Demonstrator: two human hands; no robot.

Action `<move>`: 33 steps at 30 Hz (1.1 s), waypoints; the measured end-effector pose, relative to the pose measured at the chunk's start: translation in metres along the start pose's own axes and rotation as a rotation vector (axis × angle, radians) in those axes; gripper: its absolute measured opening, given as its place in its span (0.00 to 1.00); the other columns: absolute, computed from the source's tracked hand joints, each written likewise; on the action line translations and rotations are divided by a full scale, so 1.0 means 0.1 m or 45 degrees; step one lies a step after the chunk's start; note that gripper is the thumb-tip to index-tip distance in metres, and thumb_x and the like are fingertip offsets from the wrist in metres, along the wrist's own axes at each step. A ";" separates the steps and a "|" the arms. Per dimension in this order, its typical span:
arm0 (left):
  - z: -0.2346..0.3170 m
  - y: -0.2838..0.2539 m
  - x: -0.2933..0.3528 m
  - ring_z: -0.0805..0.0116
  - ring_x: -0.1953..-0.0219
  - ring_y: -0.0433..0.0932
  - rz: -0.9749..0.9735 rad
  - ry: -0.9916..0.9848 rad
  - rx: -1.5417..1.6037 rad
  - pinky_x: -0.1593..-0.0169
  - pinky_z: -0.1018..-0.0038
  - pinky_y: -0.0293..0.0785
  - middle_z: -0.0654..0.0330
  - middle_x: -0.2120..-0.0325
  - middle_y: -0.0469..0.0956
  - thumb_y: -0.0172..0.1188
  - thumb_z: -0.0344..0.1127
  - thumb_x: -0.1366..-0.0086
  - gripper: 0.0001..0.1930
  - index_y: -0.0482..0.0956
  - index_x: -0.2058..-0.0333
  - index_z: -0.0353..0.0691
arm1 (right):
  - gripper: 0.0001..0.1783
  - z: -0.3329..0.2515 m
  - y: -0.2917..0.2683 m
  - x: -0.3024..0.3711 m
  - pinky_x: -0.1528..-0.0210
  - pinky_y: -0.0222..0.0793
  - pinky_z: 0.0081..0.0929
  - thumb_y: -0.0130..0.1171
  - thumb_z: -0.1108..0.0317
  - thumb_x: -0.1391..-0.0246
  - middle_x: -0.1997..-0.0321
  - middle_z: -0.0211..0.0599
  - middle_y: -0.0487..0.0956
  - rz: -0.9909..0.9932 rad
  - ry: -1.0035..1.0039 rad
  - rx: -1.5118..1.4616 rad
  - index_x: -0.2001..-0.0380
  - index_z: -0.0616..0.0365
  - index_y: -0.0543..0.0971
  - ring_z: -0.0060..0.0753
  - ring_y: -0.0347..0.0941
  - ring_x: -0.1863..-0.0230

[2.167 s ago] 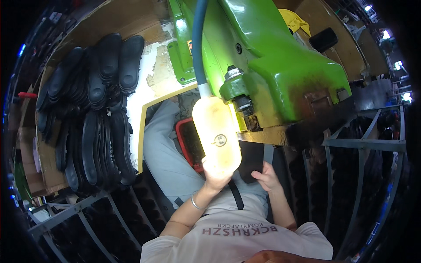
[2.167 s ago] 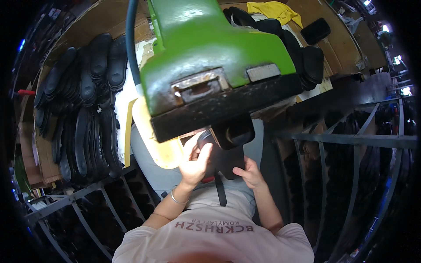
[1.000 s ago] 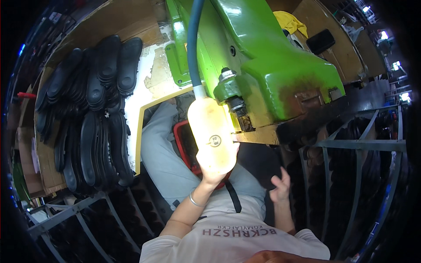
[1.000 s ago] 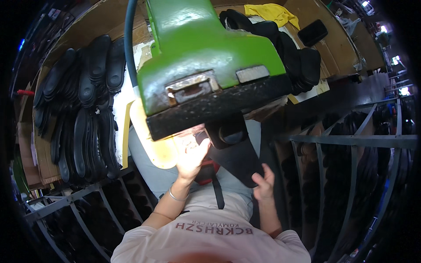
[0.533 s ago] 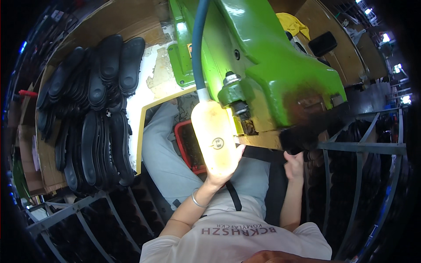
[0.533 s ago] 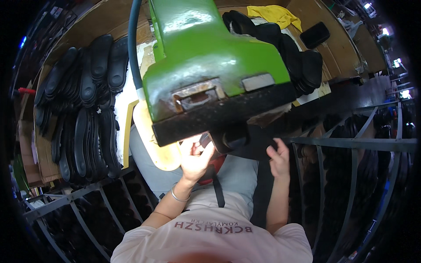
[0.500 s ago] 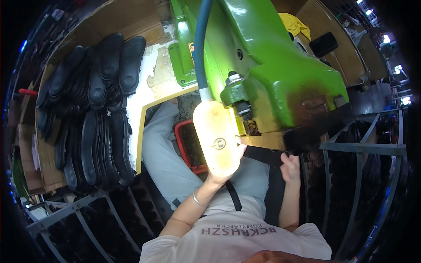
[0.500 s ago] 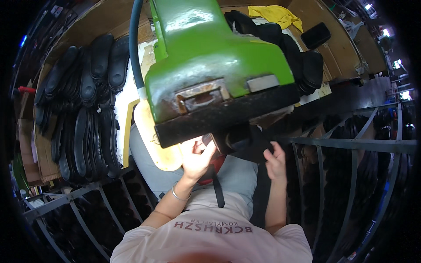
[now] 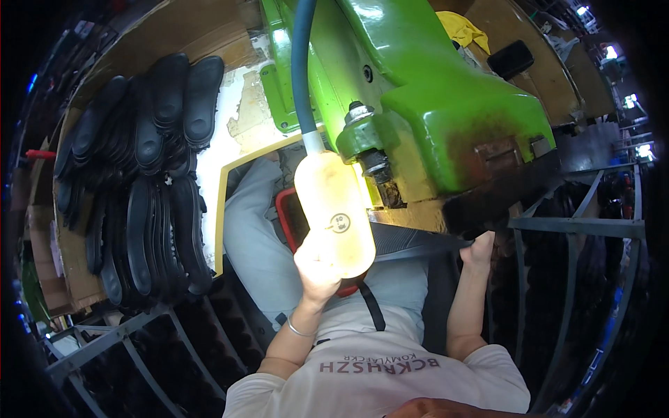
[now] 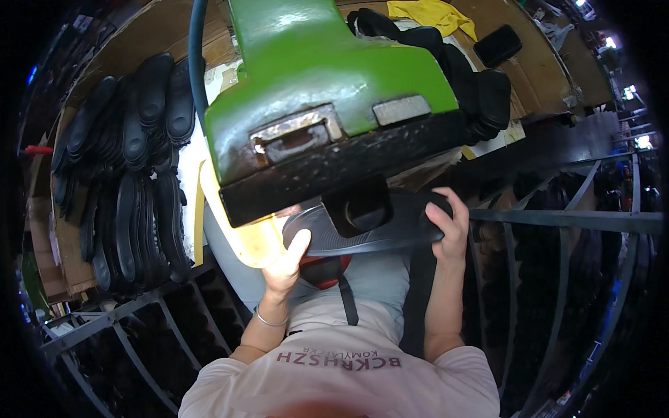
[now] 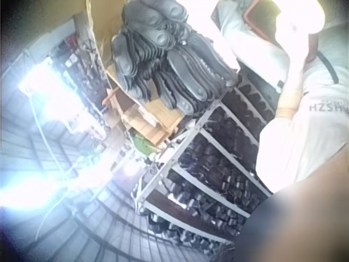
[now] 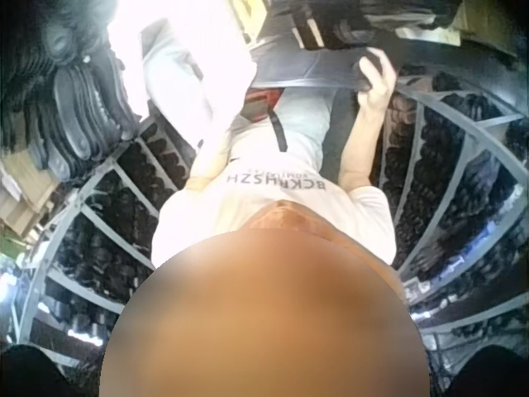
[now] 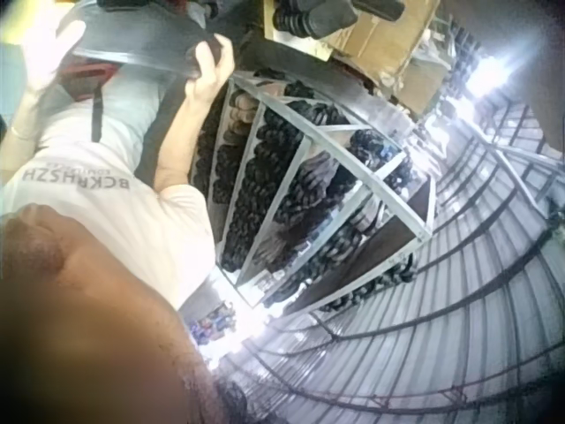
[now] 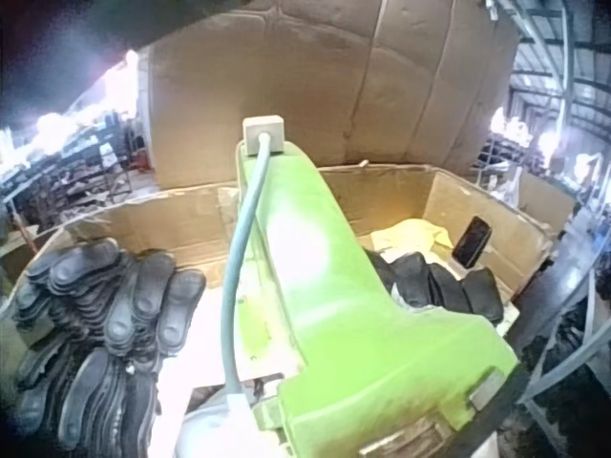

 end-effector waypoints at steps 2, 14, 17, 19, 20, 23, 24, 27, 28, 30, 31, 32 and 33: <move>0.03 -0.03 -0.01 0.71 0.62 0.76 -0.038 -0.141 0.121 0.55 0.76 0.72 0.56 0.65 0.78 0.58 0.22 0.47 0.15 0.72 0.59 0.24 | 0.14 -0.01 0.16 -0.19 0.64 0.65 0.15 0.57 0.75 0.57 0.68 0.32 0.75 -0.156 0.000 -0.087 0.64 0.65 0.73 0.20 0.71 0.67; 0.12 -0.78 -0.01 0.75 0.68 0.73 -0.049 -0.219 0.040 0.61 0.81 0.69 0.58 0.70 0.76 0.60 0.20 0.47 0.09 0.71 0.66 0.31 | 0.15 0.15 1.06 -0.09 0.59 0.68 0.20 0.62 0.80 0.58 0.65 0.30 0.77 -0.393 -0.107 -0.319 0.63 0.65 0.75 0.23 0.74 0.61; -0.09 -0.89 0.22 0.81 0.73 0.62 -0.050 -0.434 0.114 0.67 0.83 0.62 0.67 0.76 0.64 0.61 0.20 0.47 0.14 0.62 0.74 0.40 | 0.16 0.25 1.12 -0.10 0.58 0.69 0.21 0.63 0.80 0.58 0.64 0.30 0.77 -0.430 -0.110 -0.177 0.63 0.65 0.75 0.23 0.74 0.61; -0.20 -0.77 0.43 0.81 0.70 0.68 -0.144 -0.465 0.044 0.66 0.83 0.67 0.65 0.72 0.70 0.62 0.22 0.46 0.12 0.66 0.72 0.38 | 0.18 0.28 1.22 -0.11 0.57 0.69 0.21 0.67 0.78 0.60 0.63 0.31 0.78 -0.602 -0.256 0.085 0.63 0.64 0.75 0.22 0.74 0.62; -0.31 -0.67 0.56 0.81 0.69 0.71 -0.241 -0.639 -0.051 0.66 0.83 0.70 0.64 0.71 0.74 0.63 0.23 0.45 0.11 0.68 0.70 0.37 | 0.19 0.35 1.24 -0.13 0.57 0.69 0.21 0.68 0.77 0.61 0.62 0.31 0.78 -0.626 -0.197 0.143 0.63 0.64 0.75 0.21 0.74 0.62; -0.50 -0.14 0.78 0.76 0.68 0.76 -0.355 -0.693 -0.132 0.62 0.79 0.73 0.58 0.64 0.79 0.64 0.28 0.44 0.22 0.69 0.53 0.29 | 0.24 0.36 1.22 -0.10 0.59 0.70 0.23 0.73 0.75 0.69 0.65 0.31 0.78 -0.520 -0.374 0.310 0.64 0.64 0.75 0.22 0.73 0.63; -0.50 0.01 0.76 0.73 0.68 0.77 -0.411 -0.602 -0.326 0.61 0.76 0.74 0.54 0.66 0.80 0.65 0.31 0.45 0.21 0.70 0.54 0.28 | 0.26 0.40 1.22 -0.08 0.59 0.70 0.23 0.75 0.74 0.71 0.65 0.31 0.77 -0.512 -0.316 0.347 0.64 0.63 0.75 0.23 0.72 0.64; -0.32 0.30 0.47 0.72 0.65 0.76 -0.305 -0.261 -0.214 0.58 0.76 0.72 0.56 0.67 0.79 0.63 0.29 0.44 0.17 0.73 0.57 0.29 | 0.24 0.50 1.07 0.04 0.62 0.67 0.19 0.75 0.73 0.71 0.68 0.30 0.76 -0.470 -0.097 0.441 0.66 0.61 0.76 0.20 0.69 0.66; -0.24 0.34 0.36 0.74 0.64 0.74 -0.269 -0.144 -0.204 0.57 0.77 0.71 0.60 0.66 0.77 0.62 0.28 0.43 0.16 0.72 0.57 0.30 | 0.24 0.50 0.97 0.08 0.62 0.67 0.19 0.75 0.73 0.71 0.68 0.30 0.76 -0.443 -0.079 0.443 0.66 0.61 0.76 0.20 0.69 0.66; -0.14 0.43 0.13 0.76 0.66 0.74 -0.288 -0.060 -0.180 0.59 0.79 0.71 0.62 0.67 0.77 0.62 0.28 0.43 0.14 0.73 0.59 0.30 | 0.24 0.42 0.79 0.12 0.64 0.64 0.16 0.72 0.73 0.67 0.68 0.29 0.74 -0.378 -0.338 0.532 0.64 0.63 0.73 0.18 0.67 0.68; -0.14 0.48 0.05 0.78 0.67 0.73 -0.290 -0.071 -0.223 0.62 0.81 0.70 0.63 0.70 0.77 0.62 0.27 0.43 0.11 0.75 0.61 0.31 | 0.26 0.50 0.67 0.16 0.63 0.63 0.15 0.70 0.72 0.63 0.68 0.30 0.73 -0.352 -0.238 0.310 0.60 0.64 0.69 0.18 0.66 0.69; -0.14 0.50 -0.02 0.78 0.67 0.73 -0.287 -0.062 -0.220 0.62 0.81 0.70 0.63 0.70 0.77 0.62 0.27 0.43 0.11 0.75 0.61 0.31 | 0.28 0.53 0.56 0.27 0.62 0.64 0.18 0.70 0.72 0.61 0.65 0.32 0.74 -0.373 -0.257 0.342 0.58 0.63 0.66 0.19 0.68 0.66; -0.14 0.51 -0.08 0.79 0.68 0.73 -0.272 -0.023 -0.352 0.63 0.82 0.70 0.63 0.71 0.77 0.62 0.26 0.44 0.11 0.75 0.62 0.31 | 0.27 0.64 0.45 0.39 0.57 0.66 0.21 0.70 0.71 0.61 0.62 0.33 0.75 -0.480 -0.075 0.336 0.58 0.62 0.67 0.21 0.70 0.63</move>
Point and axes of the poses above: each hand's wrist, its own x-axis away from the middle knuckle, its own y-axis out of the palm, z = x × y, the point moved 6 cm from there along -x, towards the middle knuckle
